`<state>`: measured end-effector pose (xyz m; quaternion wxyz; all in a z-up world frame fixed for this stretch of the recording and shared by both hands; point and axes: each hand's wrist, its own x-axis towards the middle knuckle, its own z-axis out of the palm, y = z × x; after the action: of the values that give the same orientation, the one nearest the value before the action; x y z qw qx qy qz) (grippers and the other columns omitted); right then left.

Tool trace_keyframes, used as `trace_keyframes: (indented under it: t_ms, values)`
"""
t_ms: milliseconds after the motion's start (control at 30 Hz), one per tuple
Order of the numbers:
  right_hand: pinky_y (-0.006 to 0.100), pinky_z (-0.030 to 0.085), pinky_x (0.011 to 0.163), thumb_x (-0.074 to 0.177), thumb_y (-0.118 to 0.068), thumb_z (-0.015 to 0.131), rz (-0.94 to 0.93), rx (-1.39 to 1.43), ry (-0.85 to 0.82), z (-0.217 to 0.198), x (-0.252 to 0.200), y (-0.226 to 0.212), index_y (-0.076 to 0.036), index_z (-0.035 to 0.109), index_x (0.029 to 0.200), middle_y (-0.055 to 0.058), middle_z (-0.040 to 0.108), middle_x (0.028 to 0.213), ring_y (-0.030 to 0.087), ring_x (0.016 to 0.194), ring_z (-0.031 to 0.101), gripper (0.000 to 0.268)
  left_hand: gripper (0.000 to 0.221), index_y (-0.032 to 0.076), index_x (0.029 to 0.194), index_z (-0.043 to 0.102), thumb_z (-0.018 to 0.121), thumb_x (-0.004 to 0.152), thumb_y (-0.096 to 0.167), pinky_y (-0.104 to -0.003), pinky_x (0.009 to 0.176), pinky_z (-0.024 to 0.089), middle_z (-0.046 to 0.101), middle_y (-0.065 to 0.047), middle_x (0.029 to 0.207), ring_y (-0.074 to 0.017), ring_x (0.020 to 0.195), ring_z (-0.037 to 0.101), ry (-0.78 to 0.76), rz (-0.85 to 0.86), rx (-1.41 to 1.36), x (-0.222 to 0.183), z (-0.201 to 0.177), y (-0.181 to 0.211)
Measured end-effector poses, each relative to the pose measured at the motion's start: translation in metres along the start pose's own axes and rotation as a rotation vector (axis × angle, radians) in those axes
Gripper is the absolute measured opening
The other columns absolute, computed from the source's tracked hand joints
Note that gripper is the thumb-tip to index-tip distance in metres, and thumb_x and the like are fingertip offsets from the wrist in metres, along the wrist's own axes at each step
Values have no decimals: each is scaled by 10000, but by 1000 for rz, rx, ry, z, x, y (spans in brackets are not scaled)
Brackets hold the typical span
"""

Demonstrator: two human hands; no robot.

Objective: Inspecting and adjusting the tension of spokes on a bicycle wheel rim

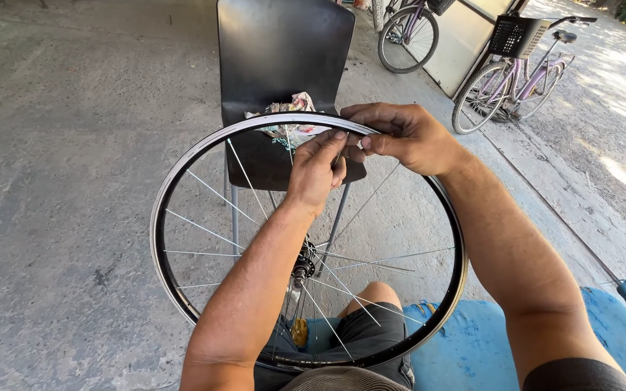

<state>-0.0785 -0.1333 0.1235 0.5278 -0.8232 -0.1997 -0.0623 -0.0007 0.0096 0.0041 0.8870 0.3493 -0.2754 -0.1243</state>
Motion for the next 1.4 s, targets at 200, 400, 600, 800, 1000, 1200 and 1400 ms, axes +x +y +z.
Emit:
trace_keyframes:
  t_ms: [200, 400, 600, 800, 1000, 1200, 1400]
  values:
    - [357, 640, 884, 931, -1, 718, -3, 8, 12, -1, 1, 5, 66, 658, 1295, 225, 636, 1424, 249, 1159, 692, 376, 143, 48, 1044, 666, 562, 1008, 140, -198, 359, 288, 709, -170, 794, -68, 395, 427, 78, -2, 14, -5, 6, 5]
    - [350, 633, 894, 938, -7, 715, -3, 10, 5, -2, -1, 4, 62, 644, 1321, 209, 629, 1425, 225, 1145, 676, 396, 109, 72, 1003, 683, 741, 974, 160, -174, 369, 334, 713, -138, 787, -43, 422, 482, 80, 57, 46, 5, -1, -13]
    - [370, 642, 883, 937, 3, 706, -19, 17, -6, -6, -1, 8, 58, 655, 1304, 213, 652, 1382, 234, 1100, 696, 375, 201, 61, 1043, 708, 642, 1050, 250, -169, 367, 259, 747, -180, 815, -52, 388, 420, -29, -55, -12, 1, 0, 0]
    - [356, 630, 898, 938, -13, 710, 1, -5, 5, -9, -2, 15, 53, 646, 1318, 216, 628, 1427, 236, 1160, 663, 391, 251, 69, 1017, 724, 637, 1046, 303, -200, 407, 292, 741, -179, 758, -75, 430, 445, 117, 7, 81, -19, 7, -27]
    - [359, 632, 889, 944, -7, 701, 16, -52, 4, -7, -9, 3, 46, 651, 1310, 212, 629, 1427, 231, 1184, 656, 373, 274, -26, 1164, 649, 734, 1004, 178, -152, 530, 429, 756, -148, 885, -128, 740, 730, 157, 79, 87, -13, 22, -23]
    - [375, 635, 888, 950, -8, 692, -9, -21, -4, -5, -12, -3, 47, 656, 1297, 220, 645, 1401, 229, 1110, 686, 353, 158, 27, 1043, 701, 717, 1022, 182, -142, 403, 339, 748, -208, 785, -38, 478, 564, 100, 85, 29, -2, 14, -20]
    - [381, 633, 895, 941, -9, 716, -27, -7, 22, -9, -13, 11, 68, 648, 1303, 236, 616, 1422, 239, 1167, 664, 377, 256, 64, 1004, 707, 579, 1059, 279, -195, 353, 226, 614, -131, 565, -66, 350, 362, -66, -131, -16, 7, 3, -21]
